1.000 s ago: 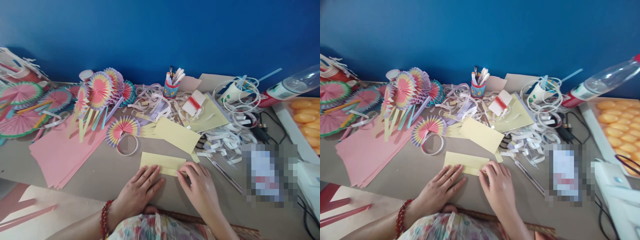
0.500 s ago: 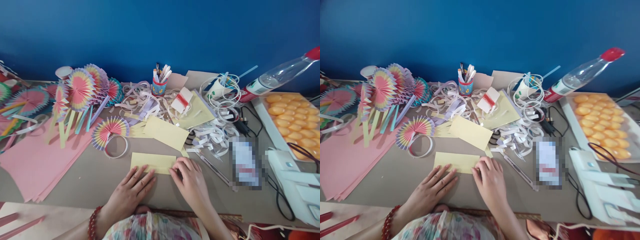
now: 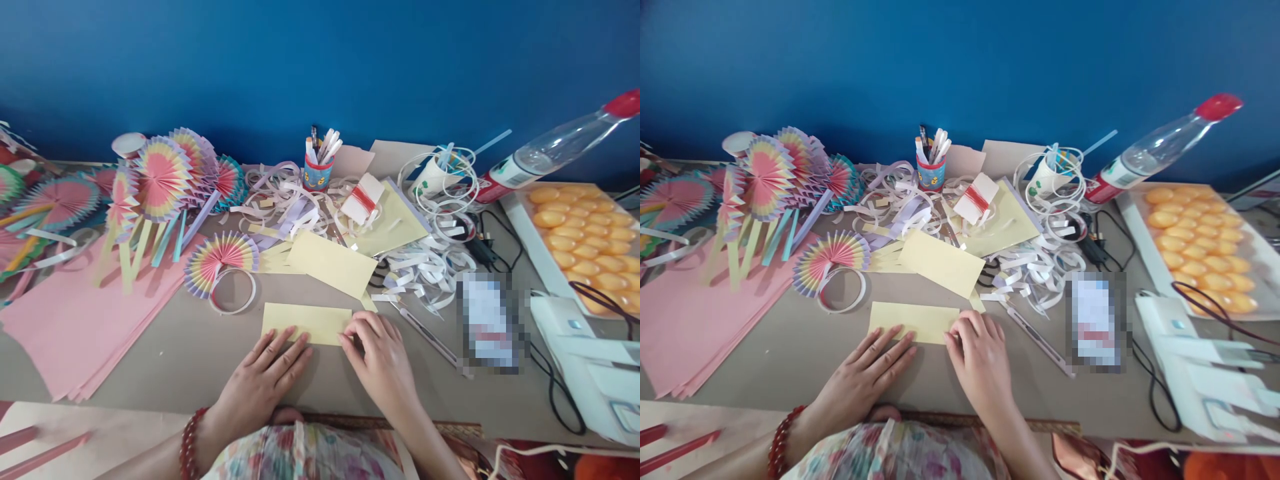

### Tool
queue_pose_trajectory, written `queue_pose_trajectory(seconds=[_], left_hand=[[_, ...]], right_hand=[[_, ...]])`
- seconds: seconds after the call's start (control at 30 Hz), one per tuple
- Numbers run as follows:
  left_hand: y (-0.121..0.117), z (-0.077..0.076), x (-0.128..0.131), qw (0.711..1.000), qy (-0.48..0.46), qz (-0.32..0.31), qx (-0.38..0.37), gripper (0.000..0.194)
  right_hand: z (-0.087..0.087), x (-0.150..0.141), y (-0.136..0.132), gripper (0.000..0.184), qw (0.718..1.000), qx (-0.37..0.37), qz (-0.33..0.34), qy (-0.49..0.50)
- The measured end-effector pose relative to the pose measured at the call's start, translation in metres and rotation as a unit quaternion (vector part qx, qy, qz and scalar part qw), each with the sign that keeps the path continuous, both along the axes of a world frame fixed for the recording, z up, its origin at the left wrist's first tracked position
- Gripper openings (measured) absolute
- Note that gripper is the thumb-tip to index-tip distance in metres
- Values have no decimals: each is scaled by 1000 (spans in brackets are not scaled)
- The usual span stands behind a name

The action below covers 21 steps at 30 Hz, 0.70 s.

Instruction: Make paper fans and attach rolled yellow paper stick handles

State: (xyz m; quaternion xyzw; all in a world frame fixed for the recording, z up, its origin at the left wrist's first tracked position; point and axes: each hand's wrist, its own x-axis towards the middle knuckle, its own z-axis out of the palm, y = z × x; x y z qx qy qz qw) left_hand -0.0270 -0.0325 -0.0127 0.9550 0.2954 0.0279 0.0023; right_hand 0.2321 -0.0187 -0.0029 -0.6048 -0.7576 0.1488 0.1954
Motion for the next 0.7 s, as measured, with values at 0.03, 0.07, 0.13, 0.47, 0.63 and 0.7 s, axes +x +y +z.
queue_pose_trajectory(seconds=[0.03, 0.07, 0.13, 0.47, 0.63, 0.7], left_hand=[[0, 0, 1, 1000, -3, 4, 3, 91], [0, 0, 2, 1000, -8, 9, 6, 92], [-1, -2, 3, 1000, -18, 21, 12, 93], [-1, -3, 8, 998, -53, 42, -8, 101], [-2, -2, 7, 997, -59, 52, -17, 99], [-3, -2, 8, 996, -63, 54, -18, 98]], right_hand=[[0, 0, -1, 16, 1000, -3, -1, 5], [-1, 1, -2, 14, 1000, -4, -2, 10], [-2, 2, -6, 10, 1000, 6, -3, 11], [-4, -19, -21, 36, 987, 85, 122, -66], [-4, -8, -31, 43, 992, 59, 90, -69], [-3, 2, -37, 47, 994, 54, 64, -68]])
